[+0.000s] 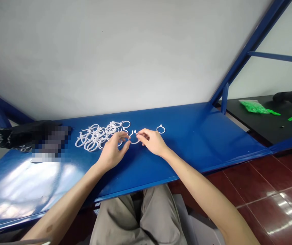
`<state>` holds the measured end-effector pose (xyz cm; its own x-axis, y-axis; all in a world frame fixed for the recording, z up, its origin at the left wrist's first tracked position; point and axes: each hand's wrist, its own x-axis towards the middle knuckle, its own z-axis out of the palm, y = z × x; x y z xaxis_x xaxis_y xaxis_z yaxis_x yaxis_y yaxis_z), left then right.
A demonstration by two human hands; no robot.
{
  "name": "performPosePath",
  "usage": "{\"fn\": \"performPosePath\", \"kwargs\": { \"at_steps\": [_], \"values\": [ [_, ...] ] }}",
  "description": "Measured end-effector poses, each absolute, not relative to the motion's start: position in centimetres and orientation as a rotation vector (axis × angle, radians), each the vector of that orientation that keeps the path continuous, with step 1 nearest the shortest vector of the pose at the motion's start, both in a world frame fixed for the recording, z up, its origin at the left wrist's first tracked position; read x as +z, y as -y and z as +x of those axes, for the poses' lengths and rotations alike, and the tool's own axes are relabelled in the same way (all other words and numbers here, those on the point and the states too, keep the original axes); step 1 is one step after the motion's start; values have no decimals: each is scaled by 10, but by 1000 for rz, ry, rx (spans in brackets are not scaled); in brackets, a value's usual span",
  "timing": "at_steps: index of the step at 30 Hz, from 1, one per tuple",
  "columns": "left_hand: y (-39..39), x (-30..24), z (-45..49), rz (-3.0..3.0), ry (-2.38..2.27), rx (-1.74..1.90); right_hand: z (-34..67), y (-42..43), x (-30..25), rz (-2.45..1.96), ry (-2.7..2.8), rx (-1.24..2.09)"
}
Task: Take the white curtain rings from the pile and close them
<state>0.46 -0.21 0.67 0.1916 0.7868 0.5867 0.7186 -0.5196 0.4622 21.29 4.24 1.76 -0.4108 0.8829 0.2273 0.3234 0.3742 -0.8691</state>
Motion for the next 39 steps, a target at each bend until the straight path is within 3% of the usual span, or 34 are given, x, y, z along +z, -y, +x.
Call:
{"fn": "performPosePath", "kwargs": {
  "at_steps": [11, 27, 32, 39],
  "values": [
    [-1, 5, 3, 2144, -1454, 1150, 211, -38, 16, -959, 1962, 1182],
    [4, 3, 3, 2307, -1409, 1011, 207, -36, 9, -778, 2209, 811],
    [-8, -1, 1, 2525, -1697, 1046, 210, -48, 8, -990, 2156, 431],
    [-11, -14, -6, 2533, -2079, 770, 252, -77, 13, -1668, 1936, 86]
  ]
}}
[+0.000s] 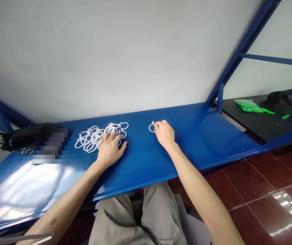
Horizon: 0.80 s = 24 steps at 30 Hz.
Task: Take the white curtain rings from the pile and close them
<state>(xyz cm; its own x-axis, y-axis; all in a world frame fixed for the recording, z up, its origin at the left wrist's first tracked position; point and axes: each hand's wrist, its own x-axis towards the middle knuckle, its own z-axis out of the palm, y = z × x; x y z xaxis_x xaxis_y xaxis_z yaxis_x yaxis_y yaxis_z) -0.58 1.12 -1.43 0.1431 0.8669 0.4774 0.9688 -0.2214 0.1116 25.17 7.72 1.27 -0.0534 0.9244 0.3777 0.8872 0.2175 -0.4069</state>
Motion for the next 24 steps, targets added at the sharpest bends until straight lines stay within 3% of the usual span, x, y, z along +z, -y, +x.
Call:
{"fn": "performPosePath", "kwargs": {
  "at_steps": [8, 12, 20, 24],
  "values": [
    [-12, -12, -6, -2260, 1651, -851, 267, -92, 10, -1960, 1734, 123],
    [-8, -3, -2, -2267, 1489, -1035, 263, -85, 14, -1782, 1727, 53],
    [1, 8, 8, -2335, 1227, -1092, 213, -45, 16, -1024, 2010, 832],
    [5, 9, 11, -2453, 1258, -1099, 206, -35, 16, -980, 1994, 895]
  ]
}}
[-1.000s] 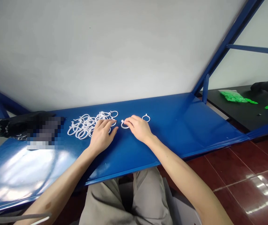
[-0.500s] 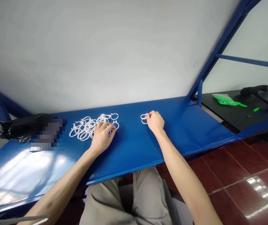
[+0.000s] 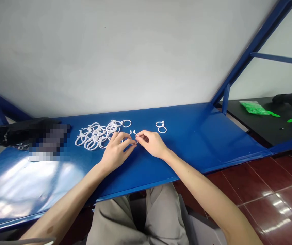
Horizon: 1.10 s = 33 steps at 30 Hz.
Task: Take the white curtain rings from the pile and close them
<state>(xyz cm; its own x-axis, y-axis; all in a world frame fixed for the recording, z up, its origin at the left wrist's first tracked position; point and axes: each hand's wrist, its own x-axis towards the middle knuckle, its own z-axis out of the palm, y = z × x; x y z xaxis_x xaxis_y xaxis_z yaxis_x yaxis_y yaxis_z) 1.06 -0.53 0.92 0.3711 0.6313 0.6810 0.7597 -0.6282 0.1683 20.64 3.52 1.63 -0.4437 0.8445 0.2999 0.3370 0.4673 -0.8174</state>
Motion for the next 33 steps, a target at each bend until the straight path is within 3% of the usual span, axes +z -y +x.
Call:
{"fn": "performPosePath", "kwargs": {
  "at_steps": [9, 16, 26, 33],
  "values": [
    [3, 4, 10, -2448, 1750, -1293, 210, -34, 19, -960, 2089, 705],
    [2, 4, 8, -2643, 1809, -1426, 208, -32, 16, -921, 1992, 952],
    [7, 1, 9, -2622, 1851, -1437, 204, -32, 0, -722, 2338, 311],
    [1, -1, 8, -2620, 1855, -1195, 200, -36, -6, -793, 2399, 234]
  ]
}}
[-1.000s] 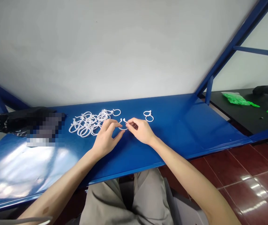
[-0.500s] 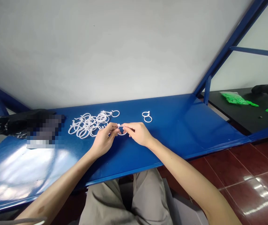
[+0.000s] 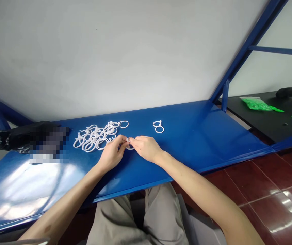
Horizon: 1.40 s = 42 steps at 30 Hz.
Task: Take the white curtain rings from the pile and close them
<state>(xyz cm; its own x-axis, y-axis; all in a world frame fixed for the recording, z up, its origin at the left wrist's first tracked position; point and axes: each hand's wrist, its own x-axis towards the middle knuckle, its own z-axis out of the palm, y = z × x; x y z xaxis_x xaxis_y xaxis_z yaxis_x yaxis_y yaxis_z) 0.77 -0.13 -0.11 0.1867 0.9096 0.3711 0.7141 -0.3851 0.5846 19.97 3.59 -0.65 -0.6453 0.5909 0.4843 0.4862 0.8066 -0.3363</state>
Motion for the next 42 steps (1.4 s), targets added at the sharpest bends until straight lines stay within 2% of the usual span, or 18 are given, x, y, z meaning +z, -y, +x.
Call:
{"fn": "performPosePath", "kwargs": {
  "at_steps": [4, 8, 13, 16, 24, 28, 30, 35, 38, 42],
  "values": [
    [-6, 6, 8, 2442, -1711, 1000, 210, -55, 3, -1081, 2195, 262],
    [-20, 14, 11, 2633, -1892, 889, 247, -89, 14, -1510, 1867, 134],
    [-50, 5, 16, 2662, -2080, 661, 277, -115, 14, -1813, 1550, 361],
    [-58, -2, 16, 2612, -2104, 601, 276, -118, 10, -1872, 1527, 374],
    [-49, 2, 13, 2640, -1916, 604, 275, -116, 9, -1897, 1585, 237],
    [-42, 10, 16, 2703, -1592, 804, 269, -101, 16, -1631, 1633, 135],
    [-36, 15, 18, 2738, -1439, 904, 257, -88, 18, -1418, 1710, 236],
    [-26, 22, 25, 2822, -1187, 999, 224, -60, 17, -1116, 1821, 767],
    [-23, 20, 31, 2757, -1147, 1089, 217, -56, 13, -1076, 1792, 840],
    [-22, 15, 39, 2283, -1475, 1361, 220, -55, 12, -1038, 1756, 838]
  ]
}}
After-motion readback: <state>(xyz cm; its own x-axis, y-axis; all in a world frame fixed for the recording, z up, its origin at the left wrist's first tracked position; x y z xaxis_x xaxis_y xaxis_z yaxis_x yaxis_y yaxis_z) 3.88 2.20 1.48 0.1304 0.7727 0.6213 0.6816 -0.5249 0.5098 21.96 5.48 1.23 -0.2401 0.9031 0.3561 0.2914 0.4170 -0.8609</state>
